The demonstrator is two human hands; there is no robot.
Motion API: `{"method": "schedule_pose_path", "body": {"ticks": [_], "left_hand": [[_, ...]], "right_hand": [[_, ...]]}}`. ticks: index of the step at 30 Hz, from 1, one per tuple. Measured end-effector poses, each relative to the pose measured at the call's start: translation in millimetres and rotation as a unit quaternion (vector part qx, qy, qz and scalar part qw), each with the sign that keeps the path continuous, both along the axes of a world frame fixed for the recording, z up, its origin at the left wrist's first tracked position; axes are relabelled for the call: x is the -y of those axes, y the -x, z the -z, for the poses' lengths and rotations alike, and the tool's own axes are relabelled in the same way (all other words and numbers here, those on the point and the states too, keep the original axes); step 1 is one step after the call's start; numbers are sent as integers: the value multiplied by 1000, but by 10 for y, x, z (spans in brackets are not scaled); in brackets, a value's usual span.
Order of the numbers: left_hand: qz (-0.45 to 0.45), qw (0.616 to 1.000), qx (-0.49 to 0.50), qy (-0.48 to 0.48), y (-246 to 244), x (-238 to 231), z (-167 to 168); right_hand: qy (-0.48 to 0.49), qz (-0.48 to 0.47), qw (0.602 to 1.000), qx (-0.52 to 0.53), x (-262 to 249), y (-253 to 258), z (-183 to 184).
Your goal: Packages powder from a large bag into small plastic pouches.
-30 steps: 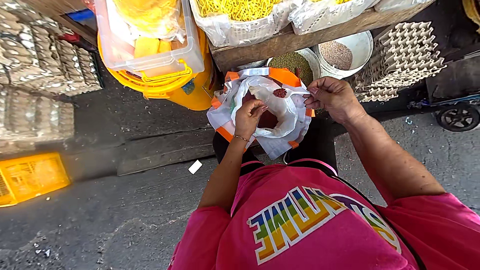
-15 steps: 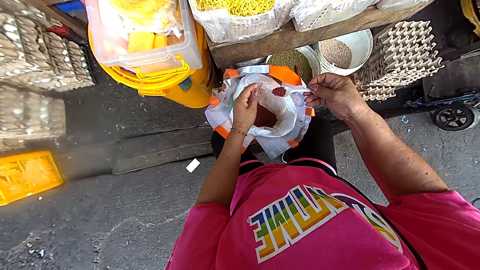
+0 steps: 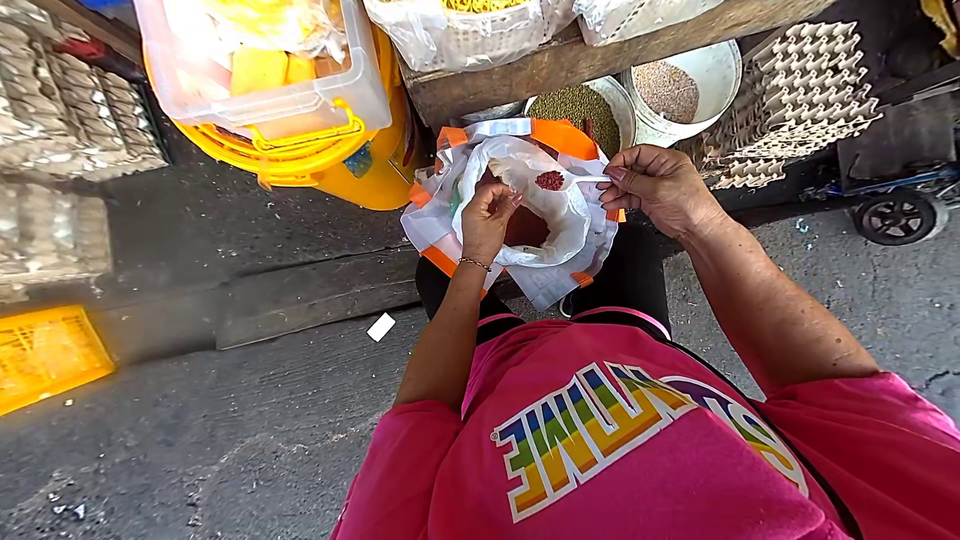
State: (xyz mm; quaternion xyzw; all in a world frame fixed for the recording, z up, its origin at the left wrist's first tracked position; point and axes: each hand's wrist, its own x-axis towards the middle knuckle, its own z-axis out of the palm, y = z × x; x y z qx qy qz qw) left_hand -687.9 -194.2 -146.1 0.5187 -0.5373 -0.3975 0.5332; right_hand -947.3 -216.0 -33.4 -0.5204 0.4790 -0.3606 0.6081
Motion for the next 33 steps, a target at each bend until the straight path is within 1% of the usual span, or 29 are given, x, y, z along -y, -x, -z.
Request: {"method": "schedule_pose_path", "body": {"ticks": [6, 13, 19, 25, 29, 33], "left_hand": [[14, 999, 33, -17, 11, -127, 187], [31, 995, 97, 5, 2, -175, 221], [36, 986, 162, 21, -20, -157, 222], [38, 977, 204, 43, -35, -131, 248], [40, 977, 205, 42, -37, -111, 293], [48, 975, 213, 37, -31, -93, 341]], "right_hand": [[-11, -18, 1000, -20, -68, -38, 51], [-5, -40, 997, -61, -38, -55, 77], [-20, -72, 992, -106, 43, -72, 84], [-28, -80, 986, -140, 116, -128, 110], [-26, -90, 979, -180, 163, -176, 123], [-1, -120, 958, -262, 205, -256, 60]]}}
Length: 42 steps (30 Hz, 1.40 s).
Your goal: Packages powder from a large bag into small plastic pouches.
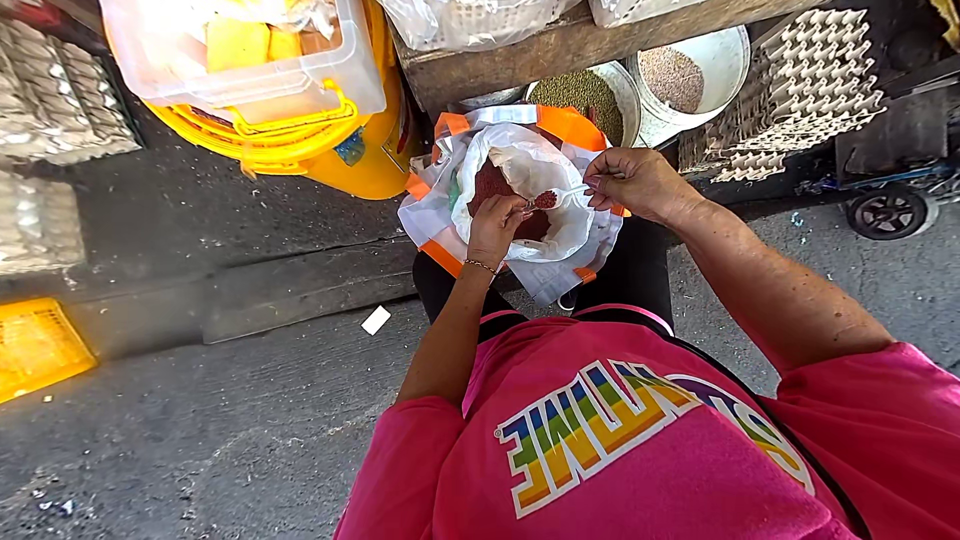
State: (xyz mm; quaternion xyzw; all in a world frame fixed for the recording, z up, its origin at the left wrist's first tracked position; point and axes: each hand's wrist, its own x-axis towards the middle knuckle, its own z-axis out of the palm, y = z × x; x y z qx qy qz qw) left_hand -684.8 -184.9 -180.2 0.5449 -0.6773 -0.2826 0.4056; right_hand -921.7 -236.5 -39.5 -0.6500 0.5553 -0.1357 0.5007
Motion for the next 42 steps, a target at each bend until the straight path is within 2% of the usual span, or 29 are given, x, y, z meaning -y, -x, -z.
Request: {"method": "schedule_pose_path", "body": {"ticks": [7, 12, 29, 36, 42], "left_hand": [[17, 999, 9, -49, 20, 17, 11], [11, 997, -12, -74, 24, 36, 81], [11, 986, -86, -140, 49, 96, 82], [6, 970, -146, -196, 48, 118, 66], [15, 966, -182, -185, 63, 126, 62]], "right_hand": [[91, -101, 985, -106, 48, -135, -34], [153, -161, 965, -140, 74, -193, 15], [267, -222, 924, -160, 25, -316, -8], [270, -235, 916, -182, -4, -351, -63], [292, -237, 907, -191, -57, -362, -117]]}}
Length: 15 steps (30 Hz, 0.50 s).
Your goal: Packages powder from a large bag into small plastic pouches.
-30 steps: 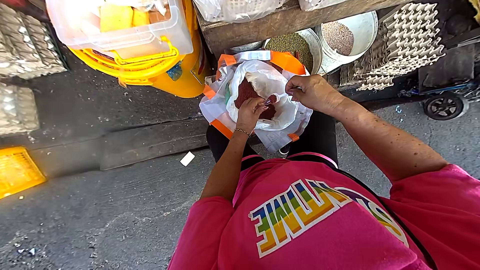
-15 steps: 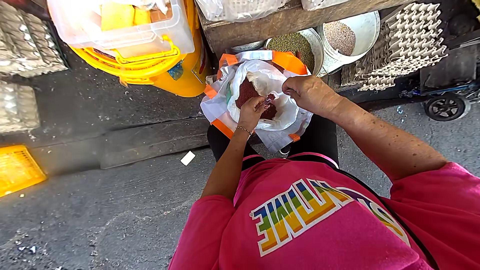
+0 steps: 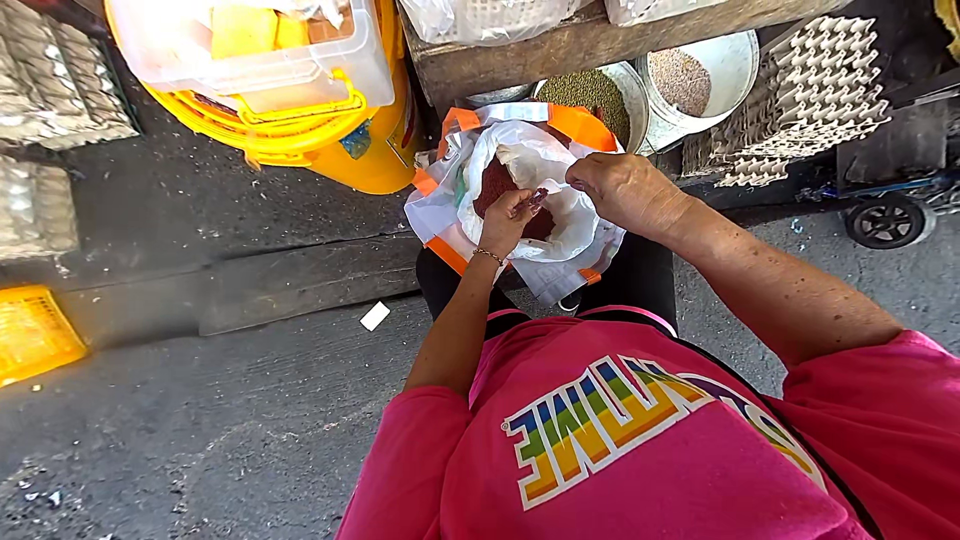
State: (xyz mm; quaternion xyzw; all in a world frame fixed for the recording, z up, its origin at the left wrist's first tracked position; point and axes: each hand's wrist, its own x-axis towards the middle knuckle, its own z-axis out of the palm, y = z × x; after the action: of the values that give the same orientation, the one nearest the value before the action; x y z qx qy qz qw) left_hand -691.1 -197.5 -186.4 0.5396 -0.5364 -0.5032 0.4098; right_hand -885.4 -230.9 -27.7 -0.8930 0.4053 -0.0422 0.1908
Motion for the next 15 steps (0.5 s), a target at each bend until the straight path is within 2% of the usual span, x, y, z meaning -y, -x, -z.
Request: {"method": "schedule_pose_path", "body": {"ticks": [7, 11, 15], "left_hand": [[-4, 995, -104, 2, -53, -48, 33], [-2, 992, -127, 6, -84, -103, -21], [-3, 992, -128, 2, -91, -148, -39]], "right_hand": [[13, 23, 997, 73, -46, 106, -78], [-35, 121, 983, 133, -87, 159, -50], [-71, 207, 956, 194, -172, 72, 255]]}}
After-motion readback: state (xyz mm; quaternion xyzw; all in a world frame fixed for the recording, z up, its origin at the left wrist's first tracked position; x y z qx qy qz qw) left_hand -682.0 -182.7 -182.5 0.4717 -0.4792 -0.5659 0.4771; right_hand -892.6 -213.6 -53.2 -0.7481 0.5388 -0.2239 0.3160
